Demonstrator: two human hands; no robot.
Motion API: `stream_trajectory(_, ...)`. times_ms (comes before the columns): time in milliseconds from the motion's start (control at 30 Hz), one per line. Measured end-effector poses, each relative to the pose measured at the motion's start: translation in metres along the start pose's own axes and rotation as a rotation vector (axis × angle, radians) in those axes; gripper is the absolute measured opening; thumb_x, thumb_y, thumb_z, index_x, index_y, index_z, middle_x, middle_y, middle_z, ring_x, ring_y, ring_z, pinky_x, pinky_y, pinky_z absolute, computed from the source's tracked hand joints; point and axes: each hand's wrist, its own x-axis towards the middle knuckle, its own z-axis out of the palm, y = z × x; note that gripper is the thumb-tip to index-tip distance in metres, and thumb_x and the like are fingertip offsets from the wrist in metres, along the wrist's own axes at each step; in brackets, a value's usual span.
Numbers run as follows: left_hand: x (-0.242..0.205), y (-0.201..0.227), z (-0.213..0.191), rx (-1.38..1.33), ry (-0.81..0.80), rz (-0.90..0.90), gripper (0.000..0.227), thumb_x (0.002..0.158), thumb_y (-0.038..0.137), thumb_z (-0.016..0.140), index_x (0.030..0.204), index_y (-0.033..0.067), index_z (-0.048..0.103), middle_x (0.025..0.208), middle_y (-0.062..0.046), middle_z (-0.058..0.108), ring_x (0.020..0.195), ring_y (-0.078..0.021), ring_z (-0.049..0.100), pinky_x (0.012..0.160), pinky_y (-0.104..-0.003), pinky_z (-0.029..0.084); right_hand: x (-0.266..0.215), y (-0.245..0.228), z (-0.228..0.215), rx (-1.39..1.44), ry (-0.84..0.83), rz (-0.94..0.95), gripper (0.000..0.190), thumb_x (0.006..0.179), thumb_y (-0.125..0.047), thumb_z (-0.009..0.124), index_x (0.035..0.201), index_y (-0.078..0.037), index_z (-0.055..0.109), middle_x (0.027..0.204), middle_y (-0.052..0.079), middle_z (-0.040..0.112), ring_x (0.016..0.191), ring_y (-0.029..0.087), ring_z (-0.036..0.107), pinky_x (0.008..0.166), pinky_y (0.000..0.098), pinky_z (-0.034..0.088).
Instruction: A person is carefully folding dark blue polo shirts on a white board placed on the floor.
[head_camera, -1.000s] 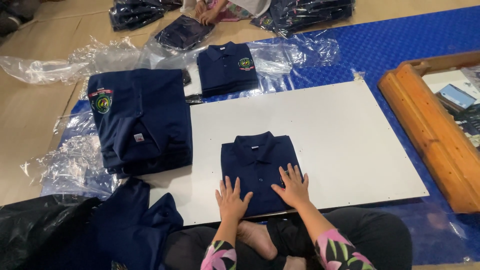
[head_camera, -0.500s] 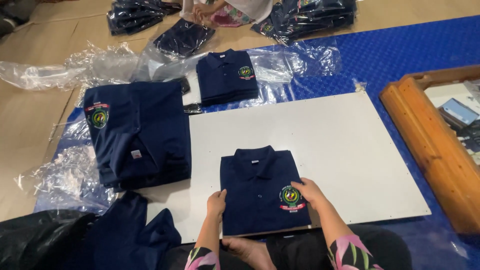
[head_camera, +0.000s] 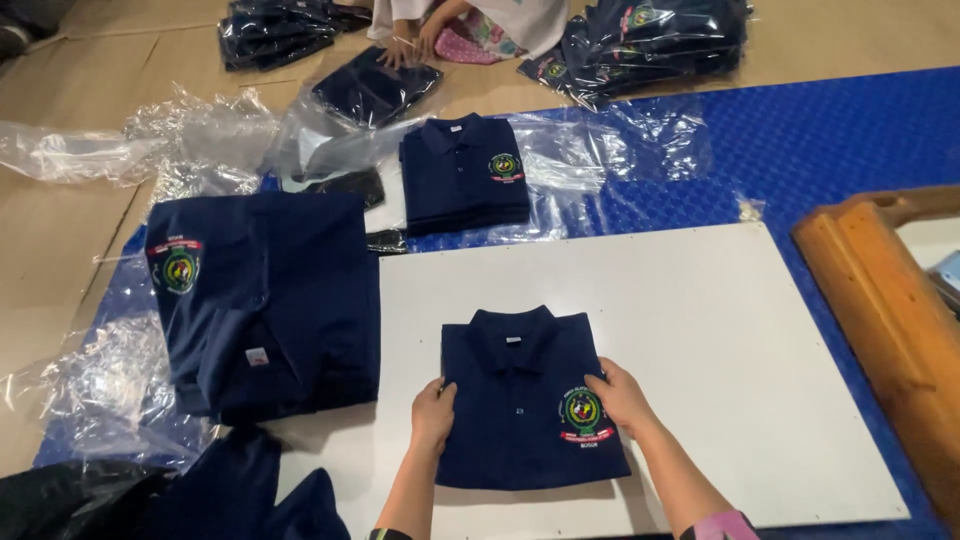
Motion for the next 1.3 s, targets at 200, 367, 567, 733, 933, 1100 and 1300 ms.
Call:
stream_trajectory(200, 0.091, 0.055, -0.005, 0.218, 0.101, 0.309, 0.043, 0.098, 0.033, 0.064, 0.123, 0.0000, 0.073, 0.114, -0.025, 0.073, 0.116, -0.0444, 0.065, 0.096, -0.056, 0.053, 0.115, -0.025, -0.003, -0.106, 0.004, -0.103, 0.039, 0.093, -0.032, 0.069, 0.125, -0.011, 0.074, 0.116, 0.022, 0.075, 0.120, 0.043, 0.064, 0.104, 0.0548, 0.048)
stream_trajectory(367, 0.155, 0.208, -0.034, 0.225, 0.260, 0.556, 0.042, 0.099, 0.031, 0.058, 0.108, -0.0060, 0.074, 0.103, -0.031, 0.072, 0.110, -0.0515, 0.064, 0.094, -0.060, 0.049, 0.234, -0.137, -0.030, -0.161, 0.162, -0.294, 0.039, 0.094, -0.037, 0.069, 0.119, -0.008, 0.075, 0.114, 0.020, 0.074, 0.118, 0.043, 0.064, 0.099, 0.0555, 0.047)
stream_trajectory(567, 0.175, 0.306, -0.042, 0.096, 0.505, 0.859, 0.079, 0.104, 0.032, 0.064, 0.163, 0.0041, 0.021, 0.162, -0.032, 0.025, 0.146, -0.0507, 0.036, 0.118, -0.061, 0.034, 0.281, -0.209, -0.035, 0.237, 0.379, -0.391, 0.064, 0.107, -0.034, 0.056, 0.161, -0.012, 0.031, 0.147, 0.024, 0.056, 0.140, 0.038, 0.050, 0.119, 0.0511, 0.039)
stream_trajectory(733, 0.166, 0.172, 0.006, 0.398, 0.527, 0.961, 0.067, 0.102, 0.035, 0.065, 0.156, 0.0013, 0.042, 0.150, -0.033, 0.047, 0.140, -0.0573, 0.039, 0.111, -0.069, 0.035, 0.239, -0.102, 0.048, 0.162, 0.271, -0.358, 0.054, 0.107, -0.035, 0.055, 0.146, 0.002, 0.050, 0.144, 0.034, 0.053, 0.137, 0.048, 0.048, 0.117, 0.0572, 0.038)
stream_trajectory(933, 0.031, 0.102, 0.028, 1.009, 0.003, 0.399, 0.073, 0.102, 0.055, 0.052, 0.161, 0.0164, 0.033, 0.170, -0.017, 0.018, 0.157, -0.0413, 0.010, 0.124, -0.061, 0.009, 0.125, -0.037, 0.110, -0.697, -0.020, -0.229, 0.058, 0.101, -0.048, 0.051, 0.152, -0.021, 0.050, 0.166, 0.009, 0.035, 0.157, 0.027, 0.024, 0.129, 0.0453, 0.009)
stream_trajectory(1100, -0.028, 0.053, 0.037, 1.237, -0.083, 0.387, 0.078, 0.101, 0.068, 0.023, 0.164, 0.0227, 0.012, 0.171, -0.011, 0.005, 0.156, -0.0386, 0.001, 0.122, -0.060, 0.005, 0.078, 0.005, 0.126, -0.914, -0.011, -0.346, 0.064, 0.101, -0.051, 0.036, 0.158, -0.023, 0.030, 0.168, 0.010, 0.019, 0.156, 0.036, 0.011, 0.125, 0.0560, 0.007)
stream_trajectory(1300, -0.083, 0.009, 0.027, 1.141, -0.083, 0.430, 0.074, 0.102, 0.062, 0.034, 0.162, 0.0212, 0.019, 0.170, -0.011, 0.008, 0.156, -0.0385, 0.000, 0.123, -0.061, 0.004, 0.010, 0.006, 0.112, -0.938, -0.131, -0.212, 0.070, 0.101, -0.056, 0.034, 0.162, -0.025, 0.020, 0.171, 0.008, 0.008, 0.159, 0.033, 0.001, 0.127, 0.0543, 0.001)
